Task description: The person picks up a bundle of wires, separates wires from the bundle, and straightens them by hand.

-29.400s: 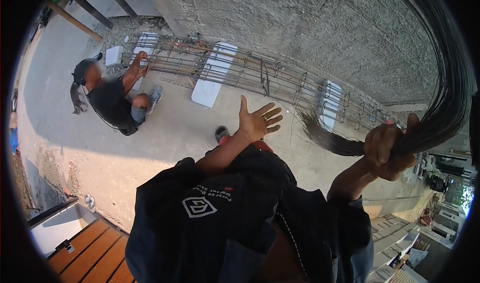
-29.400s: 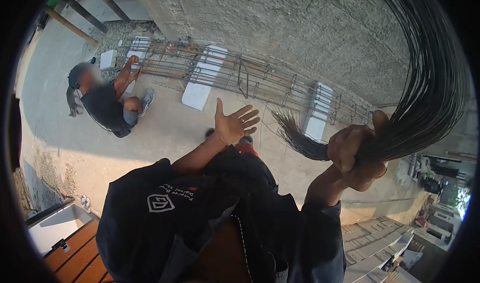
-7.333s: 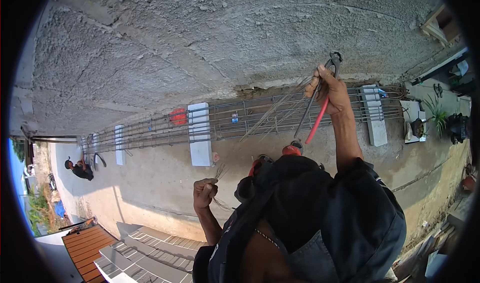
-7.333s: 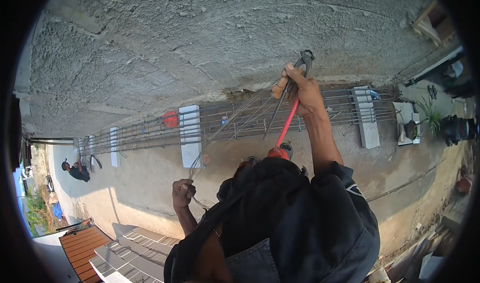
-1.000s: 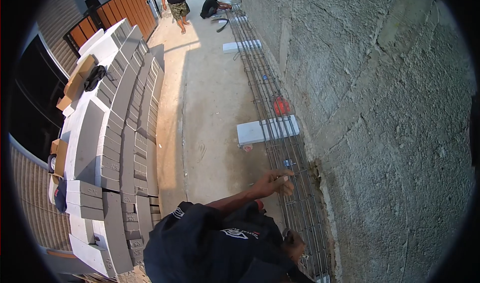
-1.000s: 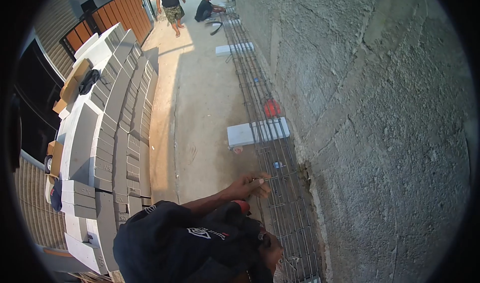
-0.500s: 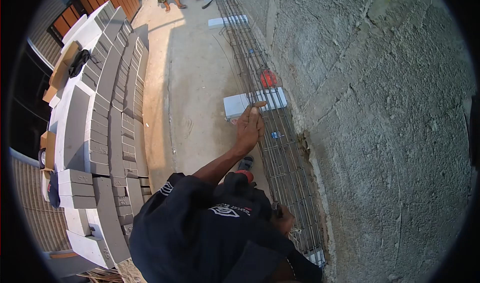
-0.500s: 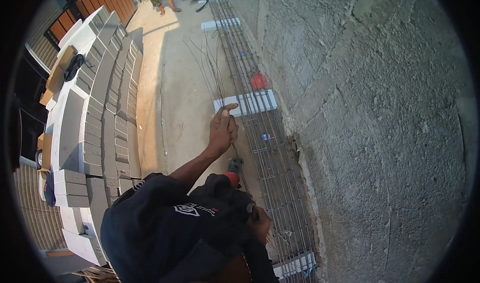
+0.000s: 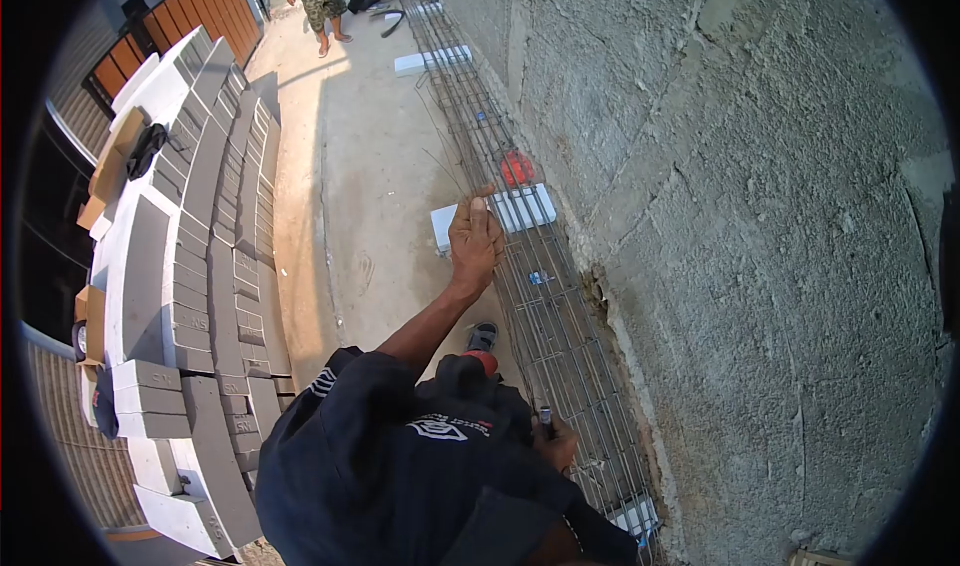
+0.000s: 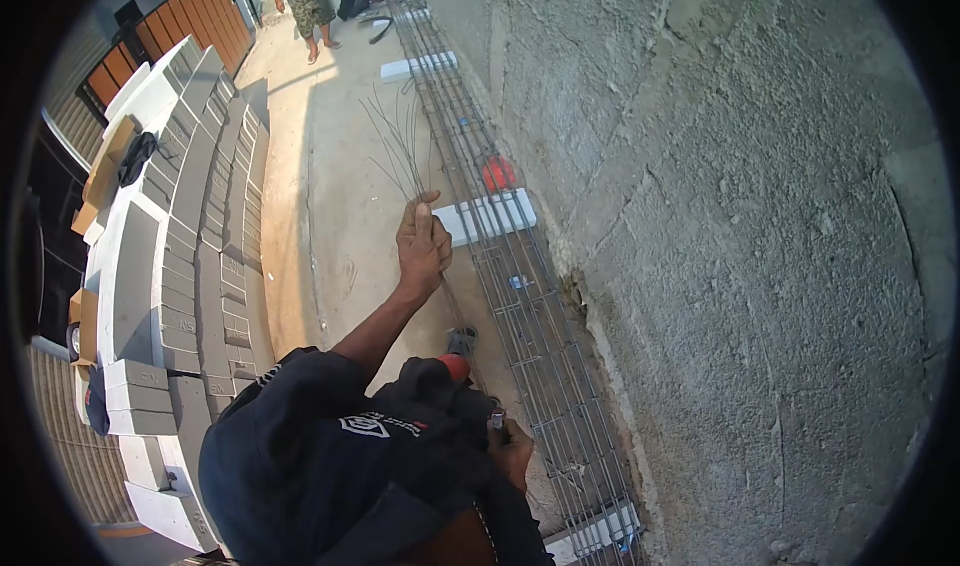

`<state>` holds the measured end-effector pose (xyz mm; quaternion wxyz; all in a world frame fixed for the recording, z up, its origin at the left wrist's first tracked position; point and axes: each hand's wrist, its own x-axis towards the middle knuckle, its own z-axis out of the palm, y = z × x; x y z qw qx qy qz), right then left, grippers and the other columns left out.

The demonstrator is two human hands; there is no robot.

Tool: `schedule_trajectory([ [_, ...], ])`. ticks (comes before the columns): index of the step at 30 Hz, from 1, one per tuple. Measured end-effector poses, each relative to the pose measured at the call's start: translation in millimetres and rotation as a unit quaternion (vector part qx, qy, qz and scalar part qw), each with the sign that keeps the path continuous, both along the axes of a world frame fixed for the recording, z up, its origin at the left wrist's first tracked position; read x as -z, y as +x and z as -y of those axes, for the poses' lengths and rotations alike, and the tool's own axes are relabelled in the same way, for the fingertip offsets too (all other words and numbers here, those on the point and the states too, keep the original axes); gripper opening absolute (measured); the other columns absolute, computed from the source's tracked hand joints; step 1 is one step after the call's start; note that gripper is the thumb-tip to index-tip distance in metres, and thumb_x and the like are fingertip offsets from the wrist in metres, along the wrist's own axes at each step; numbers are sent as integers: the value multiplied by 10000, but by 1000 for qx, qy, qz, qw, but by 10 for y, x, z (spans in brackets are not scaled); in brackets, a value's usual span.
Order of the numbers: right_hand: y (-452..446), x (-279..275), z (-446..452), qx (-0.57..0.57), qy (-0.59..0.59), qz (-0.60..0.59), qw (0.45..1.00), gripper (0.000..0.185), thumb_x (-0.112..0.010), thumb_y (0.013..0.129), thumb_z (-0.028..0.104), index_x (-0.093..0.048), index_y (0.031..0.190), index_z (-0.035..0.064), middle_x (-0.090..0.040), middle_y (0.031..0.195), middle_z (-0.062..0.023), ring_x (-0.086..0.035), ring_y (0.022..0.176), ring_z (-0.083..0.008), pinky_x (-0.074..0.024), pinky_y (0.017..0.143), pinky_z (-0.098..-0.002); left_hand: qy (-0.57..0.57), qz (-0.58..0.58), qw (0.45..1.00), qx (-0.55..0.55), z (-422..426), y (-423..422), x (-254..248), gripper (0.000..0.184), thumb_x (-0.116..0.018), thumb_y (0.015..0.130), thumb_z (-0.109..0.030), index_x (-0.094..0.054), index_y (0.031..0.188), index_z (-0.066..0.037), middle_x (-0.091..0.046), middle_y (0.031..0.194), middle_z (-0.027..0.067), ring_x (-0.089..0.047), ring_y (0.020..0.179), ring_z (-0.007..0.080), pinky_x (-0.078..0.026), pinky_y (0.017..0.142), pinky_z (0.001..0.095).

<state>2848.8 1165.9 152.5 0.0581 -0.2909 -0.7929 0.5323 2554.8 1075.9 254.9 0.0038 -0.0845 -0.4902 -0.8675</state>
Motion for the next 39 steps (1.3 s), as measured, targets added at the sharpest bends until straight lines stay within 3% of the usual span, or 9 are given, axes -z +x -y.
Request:
schedule_trajectory([
  [10, 220, 223, -178, -75, -101, -60, 990, 112, -599, 816, 88, -633, 912, 40, -624, 700, -53, -554, 624, -98, -433, 569, -268, 73, 150, 982, 84, 143, 30, 61, 476, -342, 941, -435, -350, 1291, -114, -363, 604, -27, -302, 423, 54, -272, 365, 198],
  [15, 353, 202, -17, -10, 48, -124, 991, 182, -610, 788, 103, -596, 966, 67, -612, 727, -100, -578, 643, -210, -423, 577, -315, 8, 130, 990, 60, 196, -244, 682, 448, -398, 911, -136, -314, 1352, -132, -332, 656, -34, -253, 416, 21, -235, 336, 146],
  [18, 444, 279, 194, 60, 40, -69, 995, 142, -612, 771, 114, -588, 902, 66, -582, 709, -122, -574, 661, -264, -412, 580, -334, 92, 289, 944, 128, 65, -192, 548, 395, -460, 890, -209, -401, 1277, -259, -443, 666, 26, -364, 437, 136, -362, 365, 239],
  [20, 426, 225, 254, 124, 50, -83, 988, 104, -617, 753, 124, -582, 827, 59, -572, 699, -122, -563, 643, -272, -411, 575, -361, 108, 316, 932, 140, -196, -255, 730, 408, -420, 925, -251, -351, 1327, -237, -414, 659, -48, -312, 447, 41, -288, 358, 138],
  [22, 350, 115, 355, 136, 36, -12, 990, 114, -627, 736, 114, -599, 831, 57, -580, 703, -118, -572, 658, -272, -422, 584, -369, 52, 343, 914, 209, -312, 178, 199, 357, -408, 933, -346, -403, 1284, -280, -430, 677, -48, -340, 467, 60, -314, 373, 197],
  [25, 121, 73, 450, 125, -22, 20, 992, 147, -635, 762, 128, -610, 865, 25, -577, 641, -64, -491, 559, -122, -436, 567, -285, 80, 245, 921, 291, -267, 54, 468, 488, -459, 889, -448, -336, 1328, -277, -396, 629, -42, -318, 451, 61, -277, 390, 201],
  [33, -667, 616, 618, 326, 29, -101, 940, 166, -576, 858, 163, -609, 771, 25, -557, 621, -16, -480, 557, -75, -398, 514, -259, 33, 166, 929, 330, 627, -355, 260, 406, -320, 963, -360, -324, 1331, -188, -399, 586, -10, -317, 435, 43, -260, 369, 190],
  [35, -1054, 158, 559, 275, 142, -75, 948, 193, -565, 867, 170, -591, 731, 35, -543, 615, -3, -475, 542, -70, -362, 479, -241, 31, 148, 929, 338, 856, -477, 370, 408, -314, 967, -347, -330, 1330, -160, -400, 584, -11, -321, 439, 39, -269, 379, 190],
  [39, -1842, -688, 571, 310, 12, -318, 896, 138, -584, 844, 134, -648, 876, 16, -565, 625, 1, -486, 567, -51, -378, 502, -225, -9, 102, 934, 343, 1272, -648, 556, 416, -320, 971, -307, -339, 1321, -81, -403, 581, -20, -326, 448, 31, -287, 409, 185],
])
